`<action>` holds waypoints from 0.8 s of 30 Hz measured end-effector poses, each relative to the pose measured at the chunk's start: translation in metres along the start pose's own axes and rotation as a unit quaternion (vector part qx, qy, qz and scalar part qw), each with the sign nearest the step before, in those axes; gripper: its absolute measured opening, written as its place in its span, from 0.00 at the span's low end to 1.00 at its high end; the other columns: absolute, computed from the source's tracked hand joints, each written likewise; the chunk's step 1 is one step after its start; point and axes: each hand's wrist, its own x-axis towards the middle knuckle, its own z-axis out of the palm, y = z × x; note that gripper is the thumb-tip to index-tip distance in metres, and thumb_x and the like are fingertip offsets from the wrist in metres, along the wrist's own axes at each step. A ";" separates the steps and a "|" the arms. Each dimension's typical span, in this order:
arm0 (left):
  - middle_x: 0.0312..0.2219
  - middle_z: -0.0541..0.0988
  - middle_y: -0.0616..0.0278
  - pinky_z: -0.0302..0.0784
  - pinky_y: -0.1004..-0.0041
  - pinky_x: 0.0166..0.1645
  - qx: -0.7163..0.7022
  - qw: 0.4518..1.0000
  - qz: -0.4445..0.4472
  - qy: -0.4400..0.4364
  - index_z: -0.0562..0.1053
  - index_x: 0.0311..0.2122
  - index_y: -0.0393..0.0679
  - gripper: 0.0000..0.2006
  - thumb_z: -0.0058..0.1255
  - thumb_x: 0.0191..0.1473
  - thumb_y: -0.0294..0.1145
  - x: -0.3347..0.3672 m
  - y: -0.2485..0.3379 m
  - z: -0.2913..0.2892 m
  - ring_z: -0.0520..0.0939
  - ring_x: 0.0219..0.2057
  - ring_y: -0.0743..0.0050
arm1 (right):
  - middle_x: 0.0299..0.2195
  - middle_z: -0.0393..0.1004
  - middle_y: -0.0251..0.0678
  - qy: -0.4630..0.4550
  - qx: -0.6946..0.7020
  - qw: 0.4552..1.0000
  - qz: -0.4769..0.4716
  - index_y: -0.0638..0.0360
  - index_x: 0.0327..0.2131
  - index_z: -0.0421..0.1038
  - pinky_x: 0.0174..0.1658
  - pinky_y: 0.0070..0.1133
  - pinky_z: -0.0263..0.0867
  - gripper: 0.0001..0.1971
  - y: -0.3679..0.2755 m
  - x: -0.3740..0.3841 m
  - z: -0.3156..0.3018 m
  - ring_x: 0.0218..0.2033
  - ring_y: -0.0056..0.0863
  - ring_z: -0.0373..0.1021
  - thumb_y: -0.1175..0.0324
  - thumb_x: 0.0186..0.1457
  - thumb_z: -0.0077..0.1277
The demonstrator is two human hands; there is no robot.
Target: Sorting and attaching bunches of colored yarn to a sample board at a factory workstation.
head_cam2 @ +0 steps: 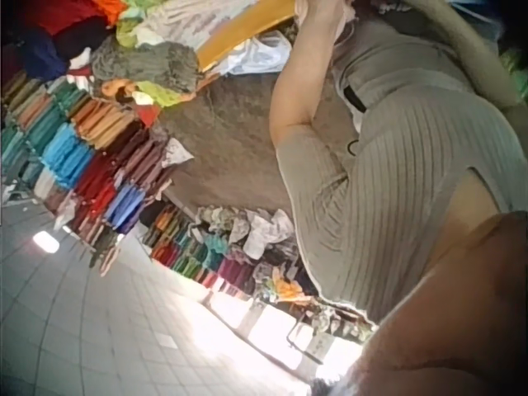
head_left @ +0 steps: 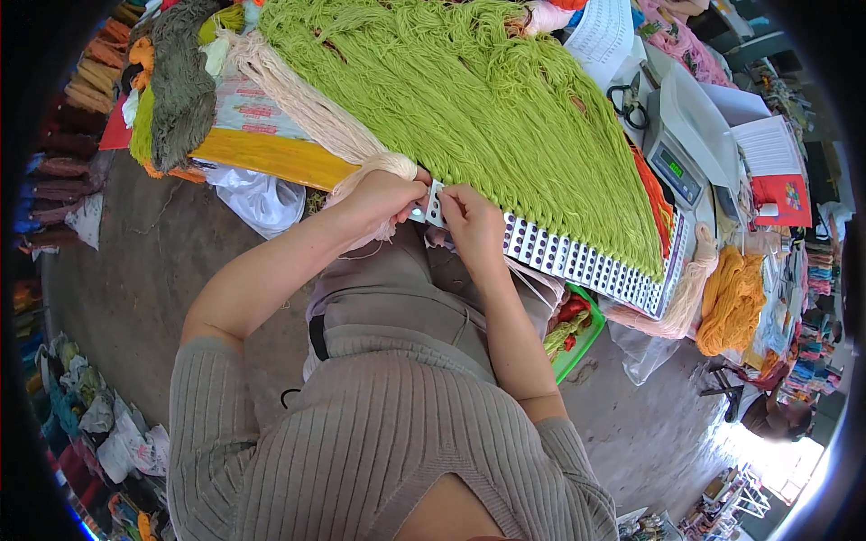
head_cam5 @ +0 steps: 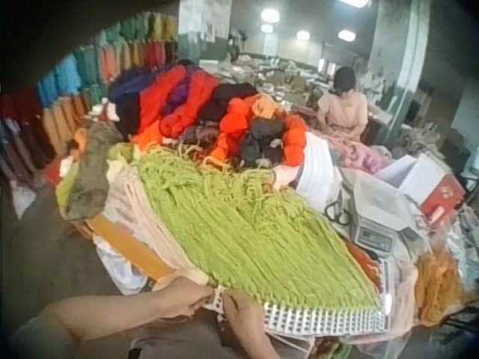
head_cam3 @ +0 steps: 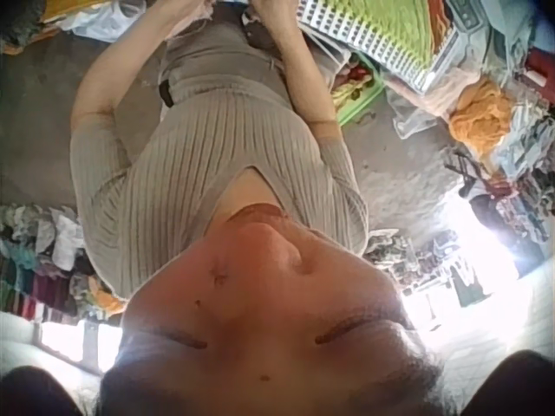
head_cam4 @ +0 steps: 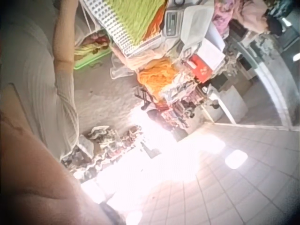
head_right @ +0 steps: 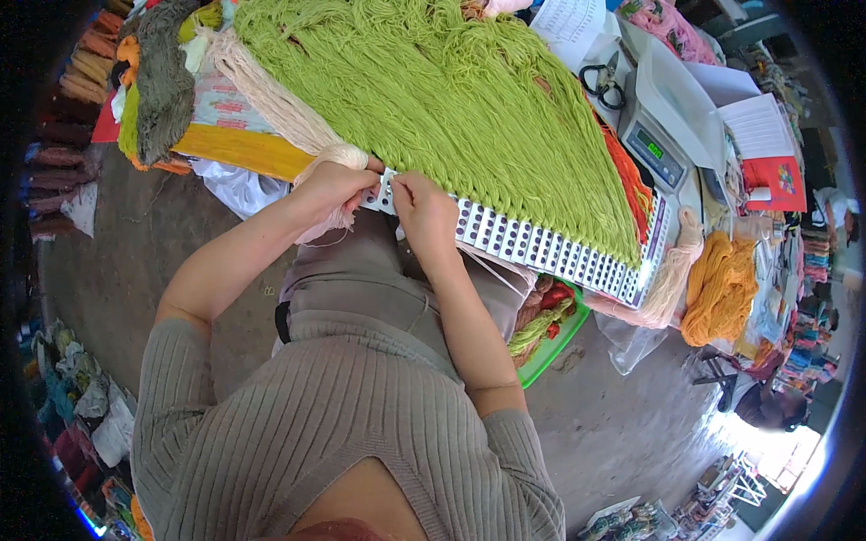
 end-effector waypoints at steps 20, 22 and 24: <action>0.15 0.72 0.72 0.58 0.82 0.18 0.031 0.991 0.005 0.128 0.75 0.27 0.43 0.12 0.46 0.53 0.39 -0.007 -0.006 -0.015 0.64 0.12 0.88 | 0.18 0.70 0.36 -0.078 -0.080 0.992 0.052 0.55 0.38 0.63 0.23 0.28 0.61 0.12 0.000 0.006 -0.001 0.18 0.34 0.69 0.63 0.51 0.47; 0.16 0.73 0.72 0.57 0.82 0.17 0.069 0.990 0.026 0.118 0.74 0.27 0.43 0.10 0.47 0.52 0.38 -0.004 -0.003 -0.015 0.64 0.13 0.89 | 0.17 0.70 0.36 -0.066 -0.103 0.991 0.052 0.55 0.37 0.63 0.22 0.29 0.61 0.12 -0.003 0.006 0.001 0.18 0.35 0.69 0.62 0.51 0.47; 0.15 0.71 0.70 0.57 0.84 0.16 -0.056 0.996 0.018 0.073 0.73 0.28 0.41 0.11 0.50 0.52 0.38 0.003 -0.007 -0.035 0.63 0.12 0.89 | 0.18 0.71 0.36 -0.052 -0.124 0.990 0.046 0.54 0.36 0.63 0.22 0.29 0.61 0.12 -0.004 0.006 0.004 0.18 0.35 0.69 0.61 0.51 0.48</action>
